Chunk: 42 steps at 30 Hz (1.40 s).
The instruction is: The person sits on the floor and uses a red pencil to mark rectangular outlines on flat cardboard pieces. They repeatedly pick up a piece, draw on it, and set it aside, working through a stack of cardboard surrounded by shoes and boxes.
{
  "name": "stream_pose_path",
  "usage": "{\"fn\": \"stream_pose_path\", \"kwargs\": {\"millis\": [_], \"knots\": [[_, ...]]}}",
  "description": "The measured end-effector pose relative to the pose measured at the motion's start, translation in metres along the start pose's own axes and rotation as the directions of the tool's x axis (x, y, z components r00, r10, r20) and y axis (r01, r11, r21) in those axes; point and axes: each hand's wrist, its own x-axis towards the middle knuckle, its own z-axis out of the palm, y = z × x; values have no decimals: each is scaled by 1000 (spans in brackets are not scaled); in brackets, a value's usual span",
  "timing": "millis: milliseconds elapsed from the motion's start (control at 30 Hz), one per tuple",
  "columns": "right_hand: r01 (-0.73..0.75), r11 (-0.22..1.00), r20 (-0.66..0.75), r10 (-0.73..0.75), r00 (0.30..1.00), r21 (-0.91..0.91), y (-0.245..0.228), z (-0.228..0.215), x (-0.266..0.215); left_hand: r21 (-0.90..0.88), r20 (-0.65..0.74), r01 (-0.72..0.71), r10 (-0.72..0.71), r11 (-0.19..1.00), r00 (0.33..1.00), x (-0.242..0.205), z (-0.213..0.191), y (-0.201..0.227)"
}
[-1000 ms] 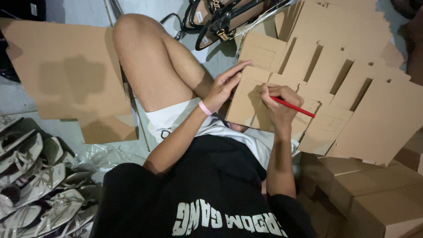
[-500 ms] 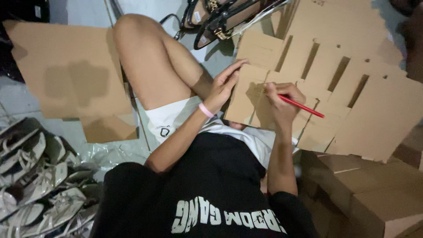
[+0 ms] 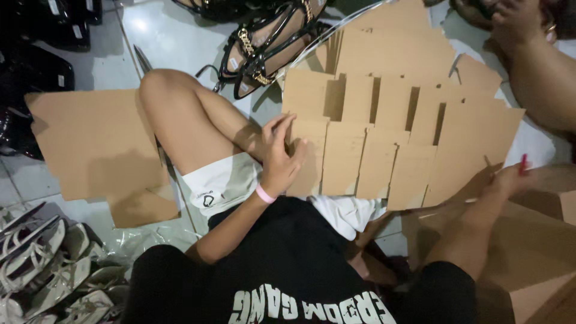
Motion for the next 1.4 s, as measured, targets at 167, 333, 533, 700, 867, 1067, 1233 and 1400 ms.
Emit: {"fn": "stream_pose_path", "kwargs": {"millis": [167,333,533,700,867,1067,1233,1400], "knots": [[-16,959,348,118,930,-283,5,4,-13,-314,107,83,-51,946,993,-12,11,14],[63,964,583,104,806,-259,-6,9,-50,-226,108,7,18,974,994,-8,37,17],[257,966,665,-167,728,-38,-16,33,-92,-438,91,-15,61,899,994,-15,70,61],[325,941,690,-296,660,93,-51,47,-127,-302,363,-230,335,925,870,-23,6,61],[342,871,650,-491,580,353,-110,60,-181,1,-111,-438,435,899,894,16,-27,10],[274,662,545,-739,397,698,-185,51,-255,-34,-433,-131,103,991,896,3,-61,-30],[168,535,474,-827,303,828,-221,52,-291,-230,-813,-236,-53,944,580,-26,-136,-54],[-8,640,593,-707,385,769,-207,87,-311,-83,-994,149,-93,985,61,-140,-257,-141]]}}
